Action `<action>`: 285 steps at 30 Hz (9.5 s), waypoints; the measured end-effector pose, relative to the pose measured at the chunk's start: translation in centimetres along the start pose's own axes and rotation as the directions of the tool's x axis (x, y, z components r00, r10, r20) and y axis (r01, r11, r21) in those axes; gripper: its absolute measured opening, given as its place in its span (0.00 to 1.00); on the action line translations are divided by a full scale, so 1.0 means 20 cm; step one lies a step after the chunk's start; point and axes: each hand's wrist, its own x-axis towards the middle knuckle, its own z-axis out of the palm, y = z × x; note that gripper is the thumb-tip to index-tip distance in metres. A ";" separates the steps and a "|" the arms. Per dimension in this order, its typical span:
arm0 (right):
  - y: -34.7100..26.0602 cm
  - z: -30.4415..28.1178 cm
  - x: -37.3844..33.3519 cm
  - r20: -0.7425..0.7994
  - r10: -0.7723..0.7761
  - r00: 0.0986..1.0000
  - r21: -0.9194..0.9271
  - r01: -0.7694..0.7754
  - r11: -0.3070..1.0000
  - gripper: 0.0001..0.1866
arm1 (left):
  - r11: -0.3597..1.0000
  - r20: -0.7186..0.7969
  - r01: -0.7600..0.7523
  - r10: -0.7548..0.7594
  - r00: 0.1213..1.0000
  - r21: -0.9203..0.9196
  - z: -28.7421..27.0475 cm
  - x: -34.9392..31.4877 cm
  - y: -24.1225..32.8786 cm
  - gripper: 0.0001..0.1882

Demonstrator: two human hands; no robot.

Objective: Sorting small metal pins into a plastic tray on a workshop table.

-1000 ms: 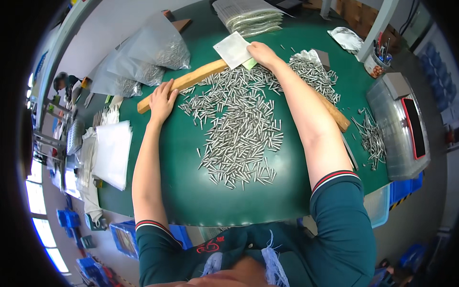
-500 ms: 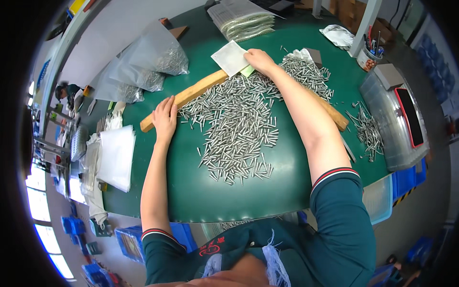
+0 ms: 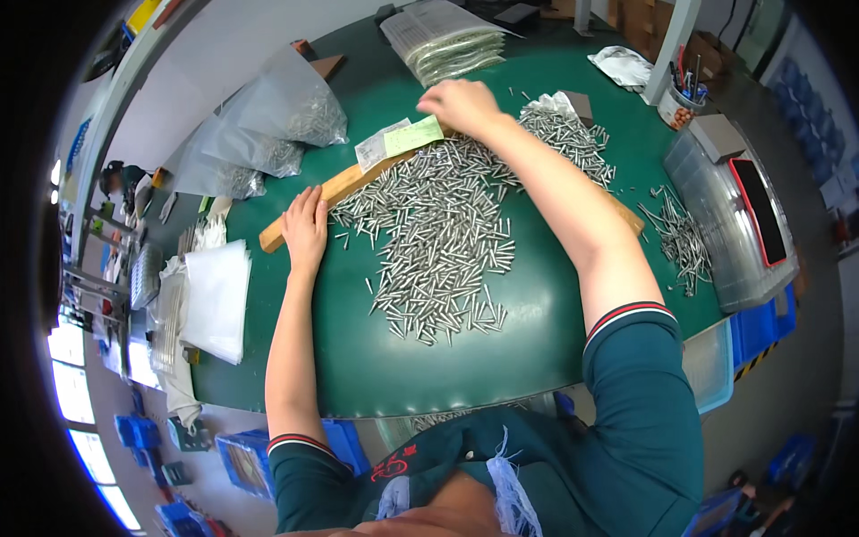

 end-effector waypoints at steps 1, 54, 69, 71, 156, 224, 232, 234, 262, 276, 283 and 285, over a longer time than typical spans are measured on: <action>0.07 -0.04 -0.01 -0.050 0.096 0.994 -0.021 -0.098 0.995 0.15 | 1.000 0.002 0.007 -0.007 1.000 -0.002 0.00 0.00 0.00 0.19; 0.09 -0.58 -0.81 0.165 0.114 0.980 -0.408 -0.037 0.912 0.07 | 0.935 -0.219 0.168 -0.243 0.945 -0.313 -0.94 -1.21 0.18 0.17; 0.23 -0.75 -0.80 -0.051 0.342 0.938 -0.488 -0.322 0.811 0.08 | 0.942 -0.214 0.173 -0.239 0.947 -0.286 -0.86 -1.29 0.26 0.16; 0.29 -0.75 -0.78 -0.015 0.390 0.921 -0.500 -0.345 0.795 0.09 | 0.940 -0.218 0.179 -0.246 0.944 -0.289 -0.85 -1.32 0.25 0.16; -0.93 -0.21 -1.38 0.154 0.029 0.988 0.251 -0.068 0.966 0.12 | 0.934 0.277 -0.029 0.135 0.951 -0.355 -0.64 -0.88 0.84 0.21; -0.91 -0.23 -1.38 0.182 0.053 0.982 0.393 -0.122 0.912 0.15 | 0.859 0.035 -0.423 0.452 0.892 -0.289 -0.33 -0.18 0.81 0.04; -0.90 -0.24 -1.38 0.067 0.302 0.951 0.672 -0.267 0.691 0.15 | 0.565 0.251 0.088 0.217 0.943 -0.820 -0.64 -0.59 0.86 0.04; -0.91 -0.27 -1.37 0.037 0.224 0.974 0.591 -0.202 0.781 0.09 | 0.571 0.259 0.099 0.207 0.943 -0.815 -0.64 -0.66 0.85 0.05; -0.66 -0.59 -1.30 0.265 0.107 0.958 0.412 -0.213 0.886 0.13 | 0.847 0.005 0.190 -0.216 0.976 -0.497 -0.68 -1.09 0.62 0.08; -0.91 -0.29 -1.40 0.257 0.058 0.965 0.349 -0.149 0.925 0.09 | 0.929 0.149 -0.039 0.100 0.984 -0.368 -0.70 -0.97 0.84 0.09; -0.91 -0.28 -1.43 0.251 -0.004 0.968 0.259 -0.063 0.964 0.10 | 0.941 0.261 -0.045 0.139 0.955 -0.336 -0.68 -0.95 0.87 0.13; -0.91 -0.29 -1.44 0.206 -0.032 0.978 0.274 -0.026 0.961 0.10 | 0.938 0.288 -0.049 0.154 0.945 -0.343 -0.70 -0.96 0.86 0.13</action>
